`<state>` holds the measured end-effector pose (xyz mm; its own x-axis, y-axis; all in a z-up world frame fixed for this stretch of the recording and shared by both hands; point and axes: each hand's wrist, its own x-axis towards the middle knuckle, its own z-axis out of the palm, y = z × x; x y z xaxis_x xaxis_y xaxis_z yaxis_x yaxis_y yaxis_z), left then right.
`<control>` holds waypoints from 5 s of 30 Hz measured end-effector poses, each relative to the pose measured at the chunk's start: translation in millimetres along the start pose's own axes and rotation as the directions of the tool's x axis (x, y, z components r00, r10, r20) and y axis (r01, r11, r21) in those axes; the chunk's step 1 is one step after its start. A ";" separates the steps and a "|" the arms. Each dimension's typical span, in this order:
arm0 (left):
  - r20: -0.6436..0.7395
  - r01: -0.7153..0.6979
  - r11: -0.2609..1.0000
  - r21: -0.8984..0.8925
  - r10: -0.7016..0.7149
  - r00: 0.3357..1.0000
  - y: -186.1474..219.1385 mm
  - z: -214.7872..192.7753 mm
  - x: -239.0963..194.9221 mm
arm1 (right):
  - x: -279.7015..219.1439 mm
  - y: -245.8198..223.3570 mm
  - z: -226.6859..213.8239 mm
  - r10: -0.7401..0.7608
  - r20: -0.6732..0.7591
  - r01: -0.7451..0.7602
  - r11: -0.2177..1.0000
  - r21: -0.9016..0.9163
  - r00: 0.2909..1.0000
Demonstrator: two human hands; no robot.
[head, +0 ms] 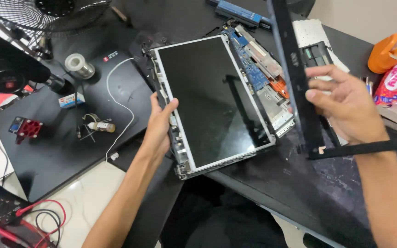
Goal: The person assembles a laptop screen by first placing the LCD panel into the bezel, then using a screwdriver to secure screws along the edges. They attach the top plastic cover, aligning it with the frame and pressing it into place. The person then installs the stand and adjusts the screen position.
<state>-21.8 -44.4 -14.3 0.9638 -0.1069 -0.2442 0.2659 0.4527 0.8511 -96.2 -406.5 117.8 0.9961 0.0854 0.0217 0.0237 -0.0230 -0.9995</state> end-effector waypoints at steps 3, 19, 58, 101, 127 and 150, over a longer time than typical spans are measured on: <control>0.038 0.020 0.997 -0.078 -0.017 0.999 -3.1 11.2 1.7 | 6.7 19.1 30.0 0.146 0.043 -0.150 0.984 0.100 0.988; 0.189 0.082 0.975 0.205 -0.121 0.974 31.3 -11.9 0.7 | 47.6 79.6 132.7 0.082 0.269 -0.089 0.996 0.012 0.960; 0.116 -0.081 0.983 0.167 0.062 0.991 35.4 -26.2 19.6 | 18.4 28.1 -67.3 -0.122 -0.086 0.072 0.894 -0.442 0.989; 0.098 -0.009 0.906 0.423 -0.036 0.995 49.2 -31.0 5.2 | 230.4 115.9 -85.6 0.129 -0.064 -0.098 0.279 -0.955 0.990; 0.209 0.196 0.896 0.400 -0.297 0.932 32.5 -17.2 -1.3 | 266.1 98.6 -52.3 -0.230 0.010 0.165 0.663 -0.731 0.973; 0.233 -0.161 0.972 0.174 0.118 0.965 57.0 -6.3 -7.1 | 95.1 7.9 56.5 -0.137 -0.146 0.197 0.542 0.817 0.980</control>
<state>-13.6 -12.2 33.0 0.9663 -0.2562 -0.0266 0.1065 0.3034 0.9469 -6.1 -342.3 110.5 0.9851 -0.0584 0.1617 0.1400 0.8184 -0.5574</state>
